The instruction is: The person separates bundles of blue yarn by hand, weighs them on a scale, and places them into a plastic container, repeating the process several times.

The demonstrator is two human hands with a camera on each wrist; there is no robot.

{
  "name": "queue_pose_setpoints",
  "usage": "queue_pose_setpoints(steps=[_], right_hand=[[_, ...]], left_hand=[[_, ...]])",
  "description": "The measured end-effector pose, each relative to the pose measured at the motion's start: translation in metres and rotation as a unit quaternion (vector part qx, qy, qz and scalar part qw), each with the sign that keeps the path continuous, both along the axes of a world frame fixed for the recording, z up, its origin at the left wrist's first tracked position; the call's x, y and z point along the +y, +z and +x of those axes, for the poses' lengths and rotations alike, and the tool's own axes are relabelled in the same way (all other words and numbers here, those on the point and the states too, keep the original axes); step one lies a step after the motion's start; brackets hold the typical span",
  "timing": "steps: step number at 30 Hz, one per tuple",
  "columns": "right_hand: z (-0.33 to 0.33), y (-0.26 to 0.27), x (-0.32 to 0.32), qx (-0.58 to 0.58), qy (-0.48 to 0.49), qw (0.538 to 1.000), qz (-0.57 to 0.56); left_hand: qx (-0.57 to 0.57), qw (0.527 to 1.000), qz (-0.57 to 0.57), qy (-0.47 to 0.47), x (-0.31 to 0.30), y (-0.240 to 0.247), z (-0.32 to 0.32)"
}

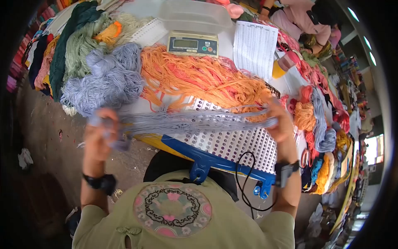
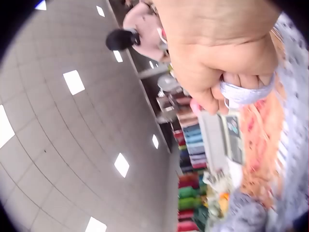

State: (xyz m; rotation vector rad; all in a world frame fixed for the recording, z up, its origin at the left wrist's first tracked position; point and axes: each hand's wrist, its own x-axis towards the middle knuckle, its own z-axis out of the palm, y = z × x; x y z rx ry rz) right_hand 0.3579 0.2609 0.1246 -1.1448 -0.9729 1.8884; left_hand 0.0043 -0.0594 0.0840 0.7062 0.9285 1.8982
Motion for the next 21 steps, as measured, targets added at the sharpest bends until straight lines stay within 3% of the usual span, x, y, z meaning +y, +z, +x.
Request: queue_pose_setpoints(steps=[1, 3, 4, 5, 6, 7, 8, 9, 11, 12, 14, 15, 17, 19, 21], right_hand=[[-0.016, -0.010, -0.020, 0.004, 0.126, 0.992, -0.027], [-0.051, -0.028, -0.061, -0.120, 0.253, 0.959, 0.041], [-0.065, -0.036, -0.076, -0.175, 0.278, 0.943, 0.059], [-0.076, -0.058, -0.083, -0.214, 0.302, 0.914, 0.167], [-0.084, -0.076, -0.086, -0.252, 0.318, 0.871, 0.276], [-0.090, -0.076, -0.088, -0.344, 0.333, 0.801, 0.359], [-0.094, -0.082, -0.089, -0.370, 0.333, 0.757, 0.424], [-0.100, -0.070, -0.091, -0.385, 0.370, 0.710, 0.459], [-0.103, -0.060, -0.094, -0.410, 0.380, 0.672, 0.486], [-0.100, -0.056, -0.094, -0.416, 0.367, 0.672, 0.490], [-0.098, -0.050, -0.090, -0.403, 0.284, 0.673, 0.551], [-0.097, -0.044, -0.083, -0.405, 0.277, 0.673, 0.554], [-0.094, -0.032, -0.069, -0.404, 0.180, 0.767, 0.465], [-0.101, -0.033, -0.072, -0.390, 0.195, 0.789, 0.433], [-0.111, -0.039, -0.090, -0.084, 0.329, 0.805, 0.486]], left_hand=[[0.052, 0.996, -0.059, -0.044, 0.014, -0.022, 0.014], [0.289, 0.951, -0.097, -0.057, 0.053, -0.029, 0.051], [0.358, 0.917, -0.158, -0.076, 0.068, -0.025, 0.065], [0.425, 0.874, -0.214, -0.094, 0.078, -0.022, 0.074], [0.430, 0.874, -0.206, -0.096, 0.086, -0.030, 0.079], [0.513, 0.842, -0.165, -0.041, 0.096, -0.048, 0.085], [0.589, 0.800, -0.116, 0.016, 0.106, -0.057, 0.091], [0.594, 0.799, -0.094, 0.015, 0.111, -0.057, 0.095], [0.637, 0.760, -0.130, -0.006, 0.111, -0.060, 0.095], [0.641, 0.759, -0.115, -0.007, 0.109, -0.053, 0.092], [0.540, 0.832, -0.096, -0.085, 0.099, -0.033, 0.080], [0.543, 0.831, -0.089, -0.085, 0.094, -0.026, 0.076], [0.368, 0.923, -0.089, -0.075, 0.082, -0.017, 0.071], [0.320, 0.938, -0.108, -0.075, 0.081, -0.013, 0.070], [0.307, 0.942, -0.109, -0.075, 0.082, -0.010, 0.070]])
